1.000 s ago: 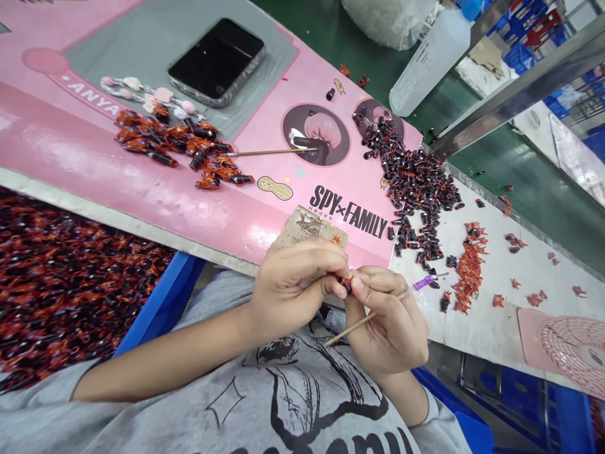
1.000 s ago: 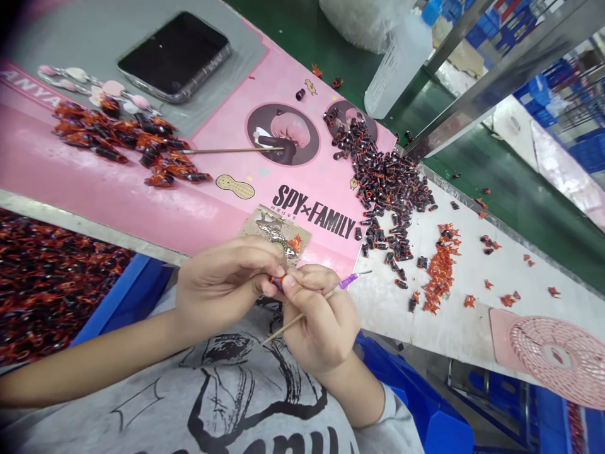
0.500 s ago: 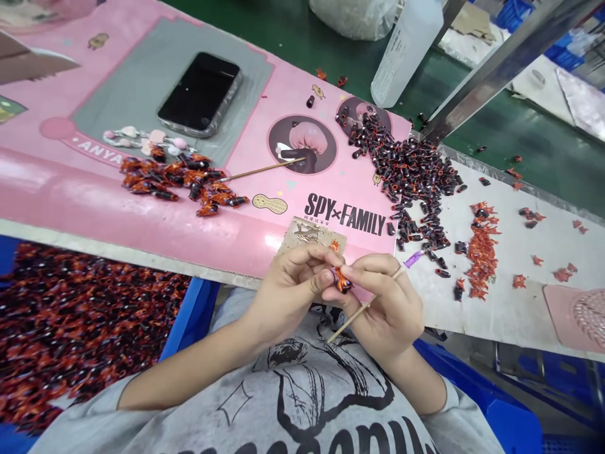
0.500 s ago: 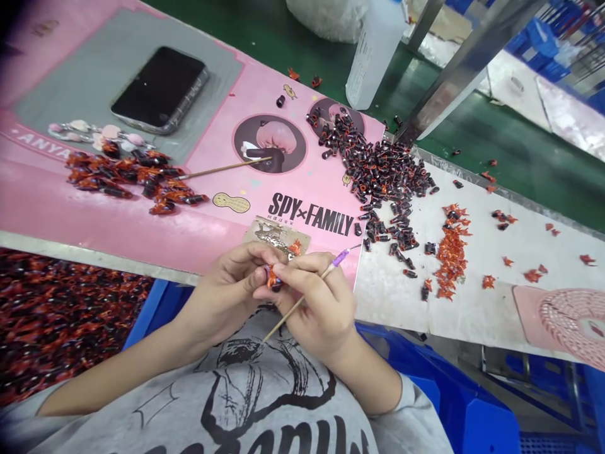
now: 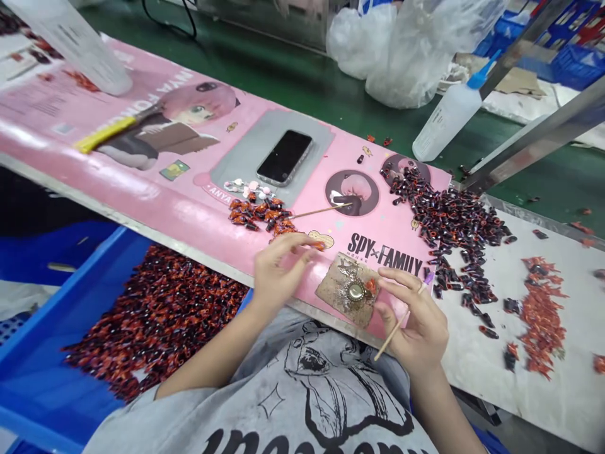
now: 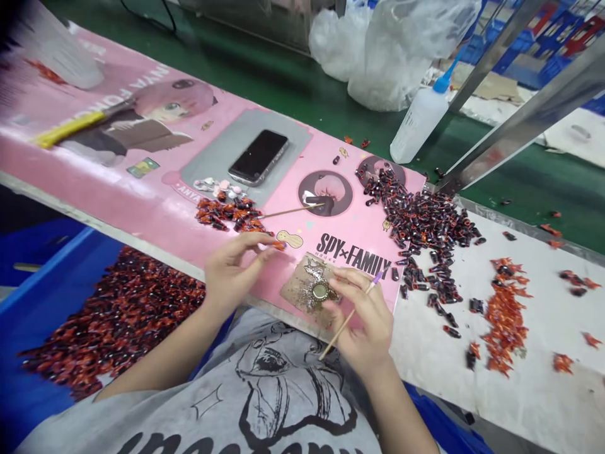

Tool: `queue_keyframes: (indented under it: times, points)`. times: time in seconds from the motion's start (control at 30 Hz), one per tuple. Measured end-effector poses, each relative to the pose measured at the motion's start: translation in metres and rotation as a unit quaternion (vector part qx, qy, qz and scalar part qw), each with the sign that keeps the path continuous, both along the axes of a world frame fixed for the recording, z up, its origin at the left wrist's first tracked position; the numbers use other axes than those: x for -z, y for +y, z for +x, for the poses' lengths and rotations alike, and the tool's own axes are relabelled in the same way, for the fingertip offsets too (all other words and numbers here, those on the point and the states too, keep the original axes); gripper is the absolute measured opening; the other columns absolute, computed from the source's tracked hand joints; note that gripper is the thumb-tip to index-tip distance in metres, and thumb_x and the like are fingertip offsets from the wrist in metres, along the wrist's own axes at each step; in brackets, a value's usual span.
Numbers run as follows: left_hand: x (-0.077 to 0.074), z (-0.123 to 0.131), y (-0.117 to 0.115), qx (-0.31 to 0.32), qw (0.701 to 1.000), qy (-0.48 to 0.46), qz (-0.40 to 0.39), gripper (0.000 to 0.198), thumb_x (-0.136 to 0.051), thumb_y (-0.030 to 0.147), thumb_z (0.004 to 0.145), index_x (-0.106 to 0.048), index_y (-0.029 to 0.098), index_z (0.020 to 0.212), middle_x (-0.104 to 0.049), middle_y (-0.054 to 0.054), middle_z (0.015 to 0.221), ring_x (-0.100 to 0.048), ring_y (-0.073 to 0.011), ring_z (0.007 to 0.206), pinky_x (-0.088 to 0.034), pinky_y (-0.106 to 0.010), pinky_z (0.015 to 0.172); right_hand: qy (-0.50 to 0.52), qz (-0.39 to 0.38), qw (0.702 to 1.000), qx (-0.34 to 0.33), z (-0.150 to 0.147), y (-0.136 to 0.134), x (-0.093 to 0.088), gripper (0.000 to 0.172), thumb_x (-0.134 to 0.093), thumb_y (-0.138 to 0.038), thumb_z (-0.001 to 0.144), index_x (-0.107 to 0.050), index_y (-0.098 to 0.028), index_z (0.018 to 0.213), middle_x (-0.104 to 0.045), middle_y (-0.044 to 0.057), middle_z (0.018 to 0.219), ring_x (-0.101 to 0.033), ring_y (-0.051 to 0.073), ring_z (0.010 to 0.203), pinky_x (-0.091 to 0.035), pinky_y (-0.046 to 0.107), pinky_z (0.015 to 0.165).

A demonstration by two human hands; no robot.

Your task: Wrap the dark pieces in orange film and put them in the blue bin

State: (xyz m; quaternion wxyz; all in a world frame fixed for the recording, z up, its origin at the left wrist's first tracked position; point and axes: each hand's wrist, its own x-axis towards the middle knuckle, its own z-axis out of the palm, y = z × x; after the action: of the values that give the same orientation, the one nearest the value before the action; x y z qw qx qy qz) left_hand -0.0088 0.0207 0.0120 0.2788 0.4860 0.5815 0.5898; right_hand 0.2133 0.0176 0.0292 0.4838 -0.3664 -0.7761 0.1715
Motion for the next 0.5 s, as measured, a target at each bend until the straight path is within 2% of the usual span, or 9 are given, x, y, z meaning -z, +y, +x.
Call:
queue_keyframes:
  times: [0.07,0.13,0.2,0.27,0.33,0.4,0.43,0.47,0.5]
  points:
    - [0.006,-0.028,0.008,-0.057,0.995,0.082,-0.004,0.01,-0.076,0.028,0.079,-0.076,0.022,0.086,-0.078,-0.004,0.088,-0.07,-0.0205,0.085,-0.054,-0.033,0.076,0.03,0.003,0.999,0.029,0.007,0.002,0.0,0.013,-0.067,-0.01,0.088,-0.07,-0.021,0.094,-0.076,0.008,0.098,-0.074,0.023,0.091,-0.063,0.042,0.079]
    - [0.007,-0.048,0.015,-0.074,0.99,0.117,-0.011,0.011,-0.076,0.029,0.079,-0.077,0.023,0.089,-0.078,-0.004,0.094,-0.07,-0.0221,0.09,-0.053,-0.035,0.077,0.054,0.009,0.998,0.043,0.016,0.001,0.0,0.016,-0.067,-0.011,0.088,-0.063,-0.021,0.076,-0.075,0.005,0.087,-0.073,0.022,0.083,-0.062,0.04,0.073]
    - [0.003,-0.056,0.023,-0.082,0.985,0.15,0.001,0.009,-0.076,0.027,0.08,-0.076,0.025,0.089,-0.078,-0.001,0.095,-0.069,-0.023,0.093,-0.052,-0.037,0.081,0.068,0.016,0.996,0.052,0.025,-0.002,0.001,0.026,-0.063,-0.015,0.092,-0.057,-0.02,0.068,-0.074,0.005,0.081,-0.072,0.021,0.079,-0.06,0.039,0.07]
    - [-0.005,-0.048,0.036,-0.078,0.98,0.182,0.032,0.003,-0.074,0.026,0.084,-0.076,0.027,0.086,-0.076,0.002,0.087,-0.068,-0.0216,0.088,-0.052,-0.038,0.082,0.092,0.015,0.993,0.076,0.036,-0.007,0.003,0.031,-0.056,-0.02,0.098,-0.057,-0.02,0.067,-0.074,0.005,0.078,-0.071,0.021,0.077,-0.058,0.039,0.07]
    - [-0.013,-0.025,0.054,-0.007,0.978,0.201,0.054,0.007,-0.071,0.027,0.087,-0.076,0.026,0.083,-0.075,0.002,0.081,-0.069,-0.0199,0.079,-0.053,-0.037,0.079,0.138,0.006,0.984,0.11,0.046,-0.014,0.007,0.034,-0.05,-0.026,0.103,-0.062,-0.019,0.072,-0.072,0.005,0.076,-0.069,0.021,0.075,-0.056,0.04,0.07]
    - [-0.019,0.011,0.076,0.137,0.961,0.237,0.05,0.012,-0.069,0.029,0.09,-0.076,0.024,0.082,-0.077,-0.001,0.082,-0.07,-0.0197,0.078,-0.054,-0.035,0.076,0.191,-0.006,0.973,0.128,0.056,-0.021,0.011,0.038,-0.047,-0.035,0.104,-0.066,-0.018,0.075,-0.071,0.005,0.074,-0.069,0.022,0.074,-0.055,0.041,0.071]
    - [-0.021,0.032,0.088,0.213,0.935,0.281,0.038,0.014,-0.068,0.029,0.091,-0.076,0.022,0.081,-0.077,-0.003,0.084,-0.071,-0.0203,0.079,-0.054,-0.034,0.077,0.212,-0.013,0.968,0.135,0.06,-0.024,0.013,0.042,-0.045,-0.041,0.105,-0.068,-0.018,0.077,-0.071,0.005,0.072,-0.069,0.022,0.073,-0.054,0.041,0.071]
    - [-0.022,0.054,0.099,0.282,0.895,0.347,0.009,0.016,-0.065,0.027,0.093,-0.076,0.021,0.083,-0.078,-0.004,0.087,-0.071,-0.0206,0.082,-0.054,-0.034,0.079,0.225,-0.024,0.963,0.146,0.063,-0.026,0.015,0.047,-0.042,-0.047,0.105,-0.07,-0.018,0.082,-0.07,0.005,0.072,-0.069,0.022,0.071,-0.053,0.041,0.071]
    - [-0.022,0.075,0.108,0.322,0.85,0.415,-0.021,0.016,-0.062,0.025,0.095,-0.076,0.02,0.09,-0.078,-0.007,0.094,-0.072,-0.0211,0.087,-0.054,-0.034,0.083,0.234,-0.037,0.958,0.163,0.066,-0.029,0.016,0.052,-0.038,-0.055,0.105,-0.072,-0.018,0.09,-0.07,0.005,0.072,-0.068,0.022,0.07,-0.053,0.041,0.071]
